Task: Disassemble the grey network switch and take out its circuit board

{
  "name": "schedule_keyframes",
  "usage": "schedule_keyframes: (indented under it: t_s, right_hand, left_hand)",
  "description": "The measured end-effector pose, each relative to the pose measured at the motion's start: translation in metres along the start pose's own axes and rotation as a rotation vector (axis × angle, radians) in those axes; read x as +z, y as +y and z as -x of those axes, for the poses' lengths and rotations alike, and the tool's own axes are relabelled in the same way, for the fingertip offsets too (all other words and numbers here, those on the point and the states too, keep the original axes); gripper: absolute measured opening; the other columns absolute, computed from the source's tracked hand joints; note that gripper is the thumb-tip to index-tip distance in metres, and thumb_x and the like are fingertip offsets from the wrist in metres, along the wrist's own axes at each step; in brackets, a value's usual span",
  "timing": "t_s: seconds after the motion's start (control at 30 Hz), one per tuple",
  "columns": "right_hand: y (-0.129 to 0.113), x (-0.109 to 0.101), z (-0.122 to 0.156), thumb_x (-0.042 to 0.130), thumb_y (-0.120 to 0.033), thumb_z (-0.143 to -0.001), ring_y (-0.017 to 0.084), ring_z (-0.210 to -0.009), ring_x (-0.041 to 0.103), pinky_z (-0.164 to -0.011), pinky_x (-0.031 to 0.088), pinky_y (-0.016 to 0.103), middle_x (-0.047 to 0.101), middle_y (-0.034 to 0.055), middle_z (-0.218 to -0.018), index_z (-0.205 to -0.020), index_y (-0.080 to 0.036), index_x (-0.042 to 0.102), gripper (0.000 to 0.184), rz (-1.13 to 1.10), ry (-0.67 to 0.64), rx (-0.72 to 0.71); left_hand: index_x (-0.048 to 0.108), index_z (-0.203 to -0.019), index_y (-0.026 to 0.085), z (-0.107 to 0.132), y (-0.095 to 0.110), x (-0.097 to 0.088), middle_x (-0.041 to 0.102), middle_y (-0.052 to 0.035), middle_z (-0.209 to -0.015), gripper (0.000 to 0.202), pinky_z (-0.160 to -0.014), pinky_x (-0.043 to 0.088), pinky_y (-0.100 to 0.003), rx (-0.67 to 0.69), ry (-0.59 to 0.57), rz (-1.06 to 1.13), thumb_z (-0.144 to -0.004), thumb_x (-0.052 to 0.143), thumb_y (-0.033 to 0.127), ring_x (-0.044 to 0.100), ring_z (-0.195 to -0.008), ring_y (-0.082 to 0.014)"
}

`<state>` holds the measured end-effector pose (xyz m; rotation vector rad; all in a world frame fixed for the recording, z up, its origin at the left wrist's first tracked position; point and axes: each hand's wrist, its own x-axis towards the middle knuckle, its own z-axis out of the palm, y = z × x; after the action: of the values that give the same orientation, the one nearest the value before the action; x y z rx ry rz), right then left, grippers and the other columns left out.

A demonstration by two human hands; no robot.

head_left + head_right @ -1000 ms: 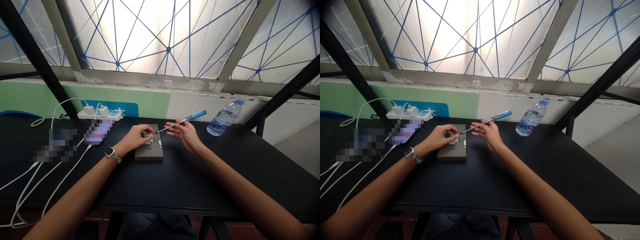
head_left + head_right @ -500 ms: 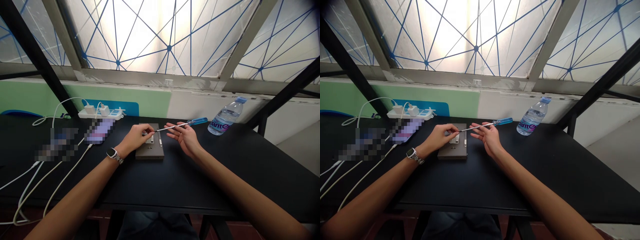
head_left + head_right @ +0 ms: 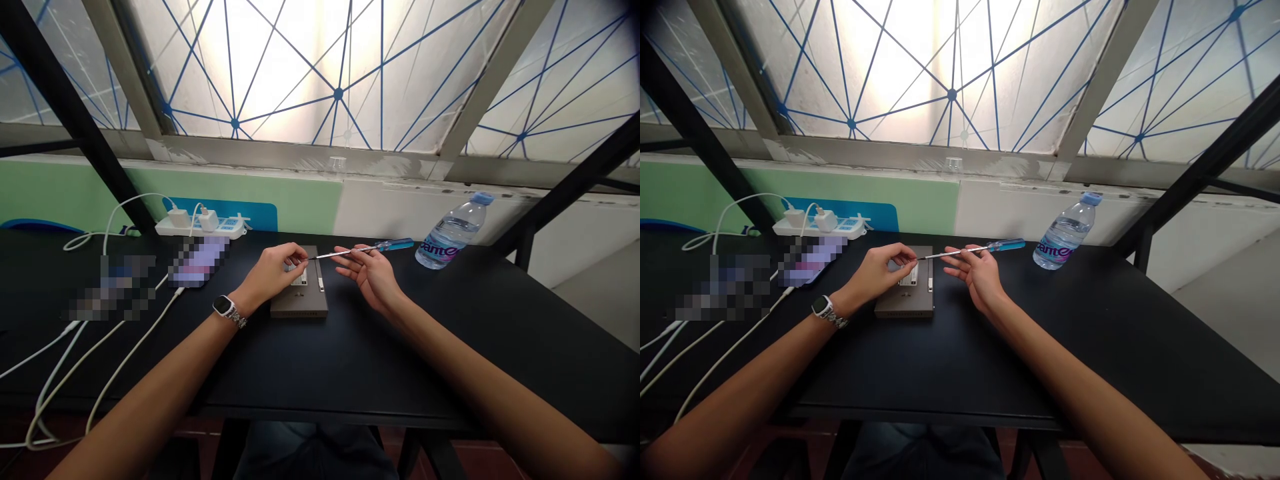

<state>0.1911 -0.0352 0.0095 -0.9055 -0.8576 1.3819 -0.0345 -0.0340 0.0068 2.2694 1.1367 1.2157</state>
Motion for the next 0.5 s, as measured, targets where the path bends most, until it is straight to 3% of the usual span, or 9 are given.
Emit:
schedule_keyframes:
  t_s: [0.27,0.5]
  right_hand:
    - [0.0012,0.0003,0.0007,0.063,-0.009,-0.090,0.024,-0.092,0.080,-0.067,0.063,0.029,0.082,0.0096,-0.100,-0.086,-0.022,0.052,0.017,-0.024,-0.002,0.039]
    - [0.0028,0.0015,0.0027,0.060,-0.016,-0.096,0.024,-0.092,0.080,-0.065,0.062,0.028,0.081,0.0091,-0.109,-0.083,-0.019,0.058,0.014,-0.034,-0.021,0.087]
  left_hand:
    - [0.067,-0.092,0.020,0.0013,-0.0007,0.0006,0.071,-0.0020,-0.083,0.005,-0.072,0.052,-0.028,-0.014,-0.031,0.033,-0.094,0.063,0.023,0.066,-0.075,-0.0160]
    - [0.056,-0.103,0.020,0.0040,0.0037,0.0030,0.067,-0.0031,-0.089,0.007,-0.074,0.050,-0.030,0.071,-0.039,-0.059,-0.103,0.051,0.026,0.066,-0.079,-0.0168]
